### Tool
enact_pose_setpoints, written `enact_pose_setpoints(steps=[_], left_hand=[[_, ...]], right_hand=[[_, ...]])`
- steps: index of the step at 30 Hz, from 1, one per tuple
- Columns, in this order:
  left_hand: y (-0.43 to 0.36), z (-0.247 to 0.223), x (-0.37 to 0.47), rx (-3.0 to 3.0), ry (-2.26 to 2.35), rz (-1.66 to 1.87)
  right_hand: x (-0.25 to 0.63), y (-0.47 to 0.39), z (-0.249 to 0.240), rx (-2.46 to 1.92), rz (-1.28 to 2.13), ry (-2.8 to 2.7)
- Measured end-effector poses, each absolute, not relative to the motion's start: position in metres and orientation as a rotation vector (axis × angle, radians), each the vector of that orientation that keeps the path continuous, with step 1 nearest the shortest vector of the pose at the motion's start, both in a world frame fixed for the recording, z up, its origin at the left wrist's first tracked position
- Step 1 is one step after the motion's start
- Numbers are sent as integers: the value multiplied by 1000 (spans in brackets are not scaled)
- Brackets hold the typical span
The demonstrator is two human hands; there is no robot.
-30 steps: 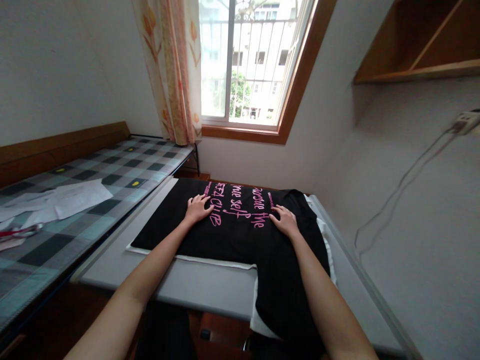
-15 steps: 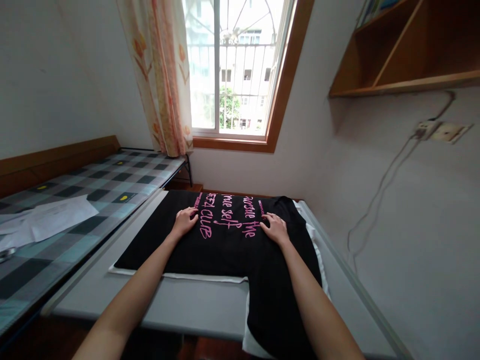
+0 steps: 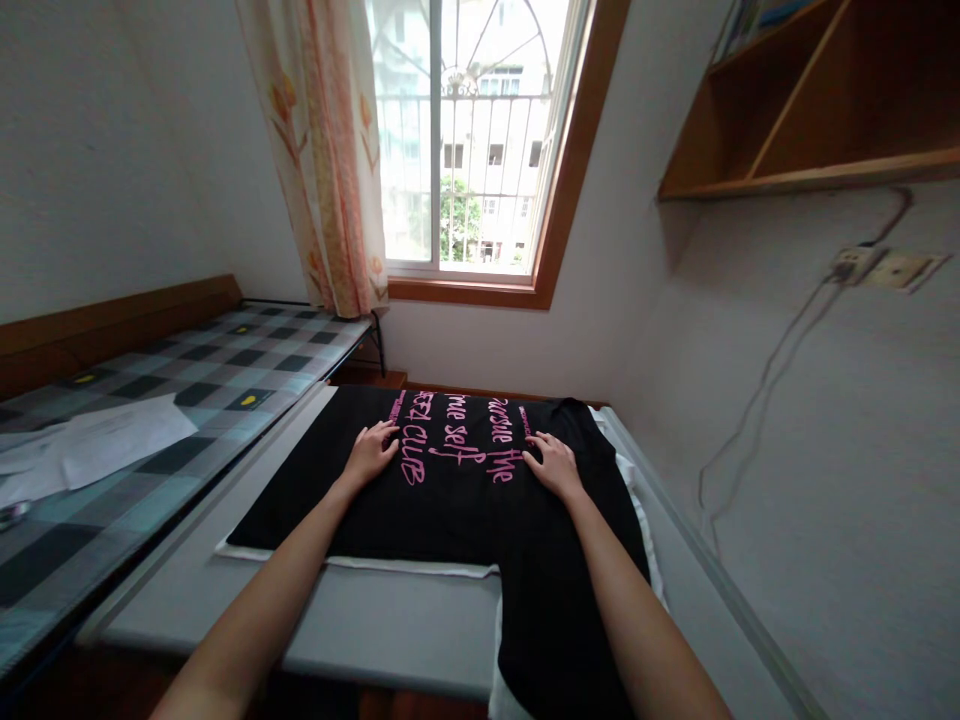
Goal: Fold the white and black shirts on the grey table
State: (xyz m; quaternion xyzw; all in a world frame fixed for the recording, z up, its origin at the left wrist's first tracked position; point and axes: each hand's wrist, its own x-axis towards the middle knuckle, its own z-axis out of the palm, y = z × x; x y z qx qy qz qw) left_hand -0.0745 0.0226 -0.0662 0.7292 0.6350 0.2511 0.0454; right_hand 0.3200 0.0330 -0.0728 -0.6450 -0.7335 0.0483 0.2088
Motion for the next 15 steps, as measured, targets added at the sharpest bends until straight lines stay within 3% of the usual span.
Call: enact_pose_setpoints(steps=[15], left_hand=[[11,-70,-66,2373,1873,616]], right_hand=[[323,28,-73,-1797,182,-2173]])
